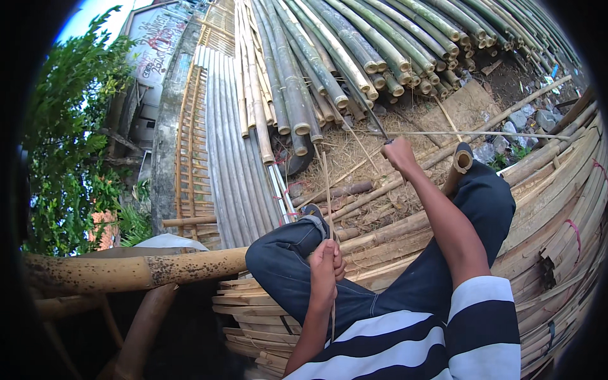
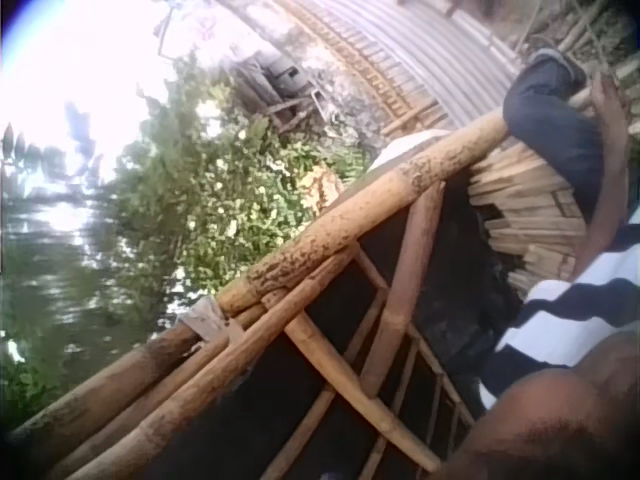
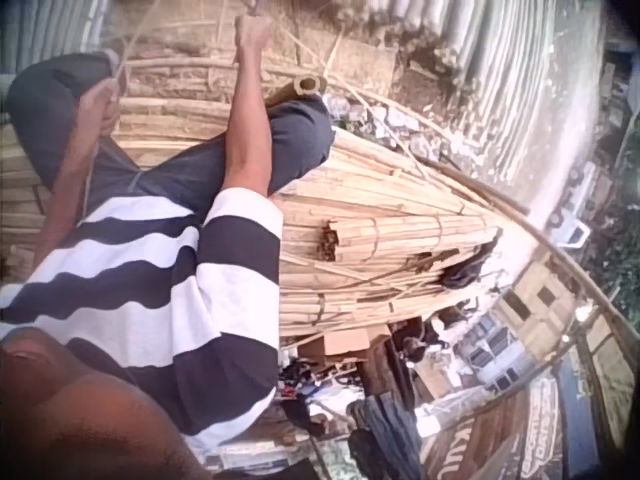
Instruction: Using a machete to peel or shave strips from a bamboo pole while sitting above a pile of processed bamboo.
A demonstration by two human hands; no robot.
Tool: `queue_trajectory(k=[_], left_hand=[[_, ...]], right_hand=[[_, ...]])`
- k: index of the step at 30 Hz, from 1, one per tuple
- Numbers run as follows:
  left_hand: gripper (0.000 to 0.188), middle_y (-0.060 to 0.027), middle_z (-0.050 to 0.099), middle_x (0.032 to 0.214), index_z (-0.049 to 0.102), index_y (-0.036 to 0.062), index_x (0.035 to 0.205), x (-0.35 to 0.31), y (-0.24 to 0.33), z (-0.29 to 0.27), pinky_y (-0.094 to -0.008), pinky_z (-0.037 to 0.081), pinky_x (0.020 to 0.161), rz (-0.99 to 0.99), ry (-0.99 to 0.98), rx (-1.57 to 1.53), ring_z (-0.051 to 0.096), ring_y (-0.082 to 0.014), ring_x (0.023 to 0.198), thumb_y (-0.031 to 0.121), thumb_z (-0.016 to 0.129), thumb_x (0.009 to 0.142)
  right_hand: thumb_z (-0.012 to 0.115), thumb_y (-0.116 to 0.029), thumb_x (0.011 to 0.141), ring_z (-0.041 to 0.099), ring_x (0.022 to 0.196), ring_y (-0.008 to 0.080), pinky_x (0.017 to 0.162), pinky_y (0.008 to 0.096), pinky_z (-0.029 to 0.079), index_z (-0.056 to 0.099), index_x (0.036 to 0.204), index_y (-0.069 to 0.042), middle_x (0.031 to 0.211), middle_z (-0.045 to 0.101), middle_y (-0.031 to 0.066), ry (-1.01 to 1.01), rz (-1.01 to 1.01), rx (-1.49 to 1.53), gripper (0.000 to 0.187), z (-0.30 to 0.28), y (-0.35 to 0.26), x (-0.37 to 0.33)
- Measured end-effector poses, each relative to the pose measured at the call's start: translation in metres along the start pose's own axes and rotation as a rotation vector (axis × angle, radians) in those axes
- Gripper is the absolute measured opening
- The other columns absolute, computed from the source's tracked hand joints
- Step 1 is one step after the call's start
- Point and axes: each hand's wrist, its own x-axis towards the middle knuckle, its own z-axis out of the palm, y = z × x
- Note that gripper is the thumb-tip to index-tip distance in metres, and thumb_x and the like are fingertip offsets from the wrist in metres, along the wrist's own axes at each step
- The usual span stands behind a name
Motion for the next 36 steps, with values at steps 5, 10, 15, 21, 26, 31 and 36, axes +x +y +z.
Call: queue_trajectory(k=[5,10,15,21,26,31,36], left_hand=[[0.029,0.007,0.025,0.055,0.04,0.0122,0.079,0.047,0.002,-0.039,-0.0194,0.013,0.034,-0.021,0.051,-0.023,0.019,-0.0016,0.04,0.032,0.041,0.099],[0.028,0.0071,0.024,0.055,0.04,0.0119,0.079,0.058,0.002,-0.033,-0.02,0.013,0.034,-0.042,0.039,-0.039,0.019,-0.0017,0.04,0.03,0.04,0.1],[0.028,0.0073,0.024,0.055,0.04,0.0114,0.079,0.044,-0.01,-0.019,-0.0202,0.013,0.034,0.008,0.196,0.097,0.02,-0.0017,0.039,0.03,0.041,0.1],[0.026,0.0068,0.025,0.055,0.041,0.0116,0.079,-0.012,0.003,-0.008,-0.0199,0.013,0.035,0.128,0.096,0.122,0.021,-0.0013,0.04,0.028,0.041,0.1],[0.027,0.0068,0.024,0.056,0.04,0.0125,0.079,0.037,0.003,-0.053,-0.0192,0.013,0.035,-0.037,0.054,-0.08,0.019,-0.0019,0.041,0.031,0.041,0.099],[0.027,0.0068,0.023,0.055,0.041,0.0127,0.08,0.055,-0.005,-0.041,-0.0195,0.013,0.035,-0.113,-0.04,-0.139,0.019,-0.002,0.04,0.032,0.042,0.099],[0.029,0.0054,0.029,0.054,0.043,0.0094,0.076,0.039,-0.036,-0.024,-0.0219,0.021,0.037,0.125,0.197,0.115,0.028,-0.0038,0.042,0.028,0.044,0.099]], right_hand=[[0.061,-0.013,0.062,0.046,0.042,0.0186,0.043,0.0373,0.037,0.051,0.054,0.003,0.047,0.048,0.0095,-0.085,-0.164,0.028,0.021,0.013,0.004,-0.026],[0.059,-0.024,0.062,0.062,0.066,0.0381,0.063,0.0431,0.05,0.061,0.067,0.0,0.067,0.062,0.0213,-0.378,-0.633,-0.502,0.024,0.036,-0.038,-0.089],[0.058,-0.022,0.061,0.063,0.072,0.0393,0.066,0.0461,0.05,0.064,0.071,0.0,0.068,0.062,0.0209,-0.37,-0.912,-0.694,0.025,0.069,-0.033,-0.099],[0.057,-0.016,0.062,0.062,0.067,0.0407,0.061,0.0442,0.048,0.06,0.065,0.009,0.069,0.061,0.0269,0.045,-0.154,-0.411,0.025,-0.001,0.015,-0.002],[0.062,-0.013,0.061,0.048,0.044,0.0185,0.045,0.0361,0.038,0.05,0.051,0.004,0.049,0.051,0.0113,-0.099,-0.253,-0.079,0.023,0.02,0.004,-0.029],[0.06,-0.026,0.064,0.058,0.058,0.0366,0.059,0.0441,0.047,0.059,0.066,0.002,0.059,0.058,0.0211,-0.358,-0.722,-0.27,0.028,0.053,-0.02,-0.09],[0.057,-0.026,0.067,0.062,0.074,0.0412,0.07,0.0469,0.05,0.063,0.075,-0.001,0.072,0.061,0.0245,-0.355,-0.78,-0.574,0.027,0.054,-0.036,-0.105]])
